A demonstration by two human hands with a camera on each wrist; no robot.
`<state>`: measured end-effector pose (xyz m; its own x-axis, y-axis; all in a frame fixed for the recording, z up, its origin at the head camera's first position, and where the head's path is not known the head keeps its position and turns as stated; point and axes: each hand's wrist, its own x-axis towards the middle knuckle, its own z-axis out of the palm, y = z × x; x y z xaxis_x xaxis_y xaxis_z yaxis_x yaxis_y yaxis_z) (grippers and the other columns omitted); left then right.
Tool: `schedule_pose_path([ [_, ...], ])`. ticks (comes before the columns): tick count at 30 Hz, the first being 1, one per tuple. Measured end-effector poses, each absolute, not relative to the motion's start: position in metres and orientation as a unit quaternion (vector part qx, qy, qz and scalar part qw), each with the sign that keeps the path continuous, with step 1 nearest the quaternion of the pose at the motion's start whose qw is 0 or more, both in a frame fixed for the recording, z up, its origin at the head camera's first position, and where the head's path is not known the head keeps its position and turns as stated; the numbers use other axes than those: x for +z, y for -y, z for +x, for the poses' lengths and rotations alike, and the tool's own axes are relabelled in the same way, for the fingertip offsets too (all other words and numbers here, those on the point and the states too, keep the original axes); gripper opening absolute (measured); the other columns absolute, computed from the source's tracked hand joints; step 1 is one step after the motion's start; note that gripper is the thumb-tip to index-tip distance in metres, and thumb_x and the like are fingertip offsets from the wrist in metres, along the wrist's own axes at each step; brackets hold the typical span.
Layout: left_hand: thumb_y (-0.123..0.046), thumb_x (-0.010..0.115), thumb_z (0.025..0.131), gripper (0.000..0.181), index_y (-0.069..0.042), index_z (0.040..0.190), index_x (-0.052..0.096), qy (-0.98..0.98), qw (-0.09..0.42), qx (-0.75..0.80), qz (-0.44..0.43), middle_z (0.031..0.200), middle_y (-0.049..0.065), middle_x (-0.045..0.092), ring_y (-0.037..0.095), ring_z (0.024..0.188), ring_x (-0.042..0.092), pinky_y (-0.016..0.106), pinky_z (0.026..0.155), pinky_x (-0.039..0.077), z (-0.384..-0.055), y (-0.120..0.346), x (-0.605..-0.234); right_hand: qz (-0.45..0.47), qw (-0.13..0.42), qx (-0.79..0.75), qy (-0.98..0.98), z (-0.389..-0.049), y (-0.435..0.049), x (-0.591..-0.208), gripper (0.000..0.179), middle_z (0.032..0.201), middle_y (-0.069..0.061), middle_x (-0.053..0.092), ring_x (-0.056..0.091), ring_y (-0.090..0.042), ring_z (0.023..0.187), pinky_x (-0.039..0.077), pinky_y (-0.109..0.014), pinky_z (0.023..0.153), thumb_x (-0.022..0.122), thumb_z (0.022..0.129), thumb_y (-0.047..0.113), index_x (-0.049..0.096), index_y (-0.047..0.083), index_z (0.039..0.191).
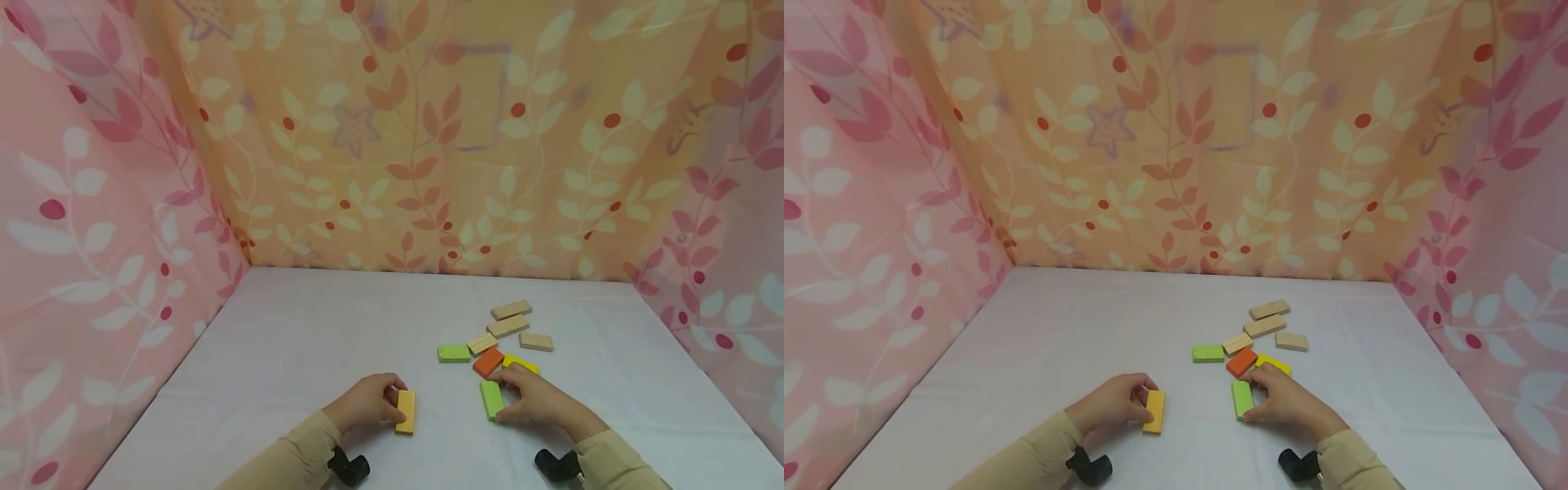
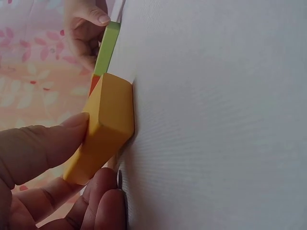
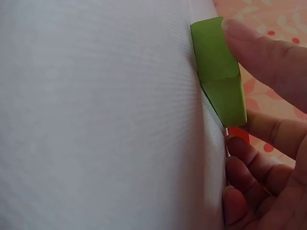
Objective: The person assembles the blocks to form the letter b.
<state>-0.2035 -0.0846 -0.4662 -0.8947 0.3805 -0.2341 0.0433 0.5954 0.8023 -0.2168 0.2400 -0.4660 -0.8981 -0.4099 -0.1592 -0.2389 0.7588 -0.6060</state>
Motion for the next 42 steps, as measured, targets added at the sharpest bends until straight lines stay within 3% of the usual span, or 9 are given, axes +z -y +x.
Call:
schedule_pose_path([
  [8, -0.008, 0.08, 0.065, 0.034, -0.015, 0.091, 0.06, -0.872, 0.197, 0.426, 0.137, 0.073, 0.0, 0.056, 0.013, 0.065, 0.051, 0.025, 0.053, 0.042, -0.201, 0.087, -0.465, -0.19, 0.144, -0.295, -0.925, -0.219, -0.243, -0.469, 0.061, 0.104, 0.001, 0.047, 0.044, -0.016, 0.094, 0.041, -0.039, 0.081, 0.081, 0.063, 0.041, 0.058, 0.021, 0.116],
  [17, -0.009, 0.082, 0.064, 0.034, -0.017, 0.091, 0.062, -0.877, 0.201, 0.413, 0.139, 0.079, 0.0, 0.056, 0.014, 0.07, 0.05, 0.025, 0.056, 0.041, -0.2, 0.088, -0.465, -0.199, 0.142, -0.304, -0.921, -0.216, -0.241, -0.463, 0.058, 0.101, 0.001, 0.047, 0.043, -0.018, 0.093, 0.041, -0.034, 0.079, 0.081, 0.063, 0.038, 0.059, 0.02, 0.113],
  [30, -0.007, 0.082, 0.063, 0.034, -0.015, 0.089, 0.061, -0.872, 0.206, 0.418, 0.147, 0.08, -0.001, 0.056, 0.012, 0.068, 0.054, 0.025, 0.058, 0.044, -0.197, 0.089, -0.464, -0.2, 0.136, -0.313, -0.918, -0.217, -0.241, -0.463, 0.056, 0.108, 0.0, 0.049, 0.045, -0.019, 0.099, 0.04, -0.044, 0.088, 0.082, 0.061, 0.04, 0.056, 0.019, 0.106],
  [42, -0.017, 0.08, 0.068, 0.033, -0.016, 0.095, 0.061, -0.883, 0.178, 0.408, 0.152, 0.083, -0.004, 0.058, 0.012, 0.073, 0.053, 0.026, 0.064, 0.044, -0.205, 0.098, -0.462, -0.228, 0.156, -0.348, -0.896, -0.219, -0.24, -0.462, 0.061, 0.101, 0.0, 0.052, 0.049, -0.017, 0.088, 0.044, -0.026, 0.073, 0.083, 0.062, 0.031, 0.05, 0.013, 0.11],
])
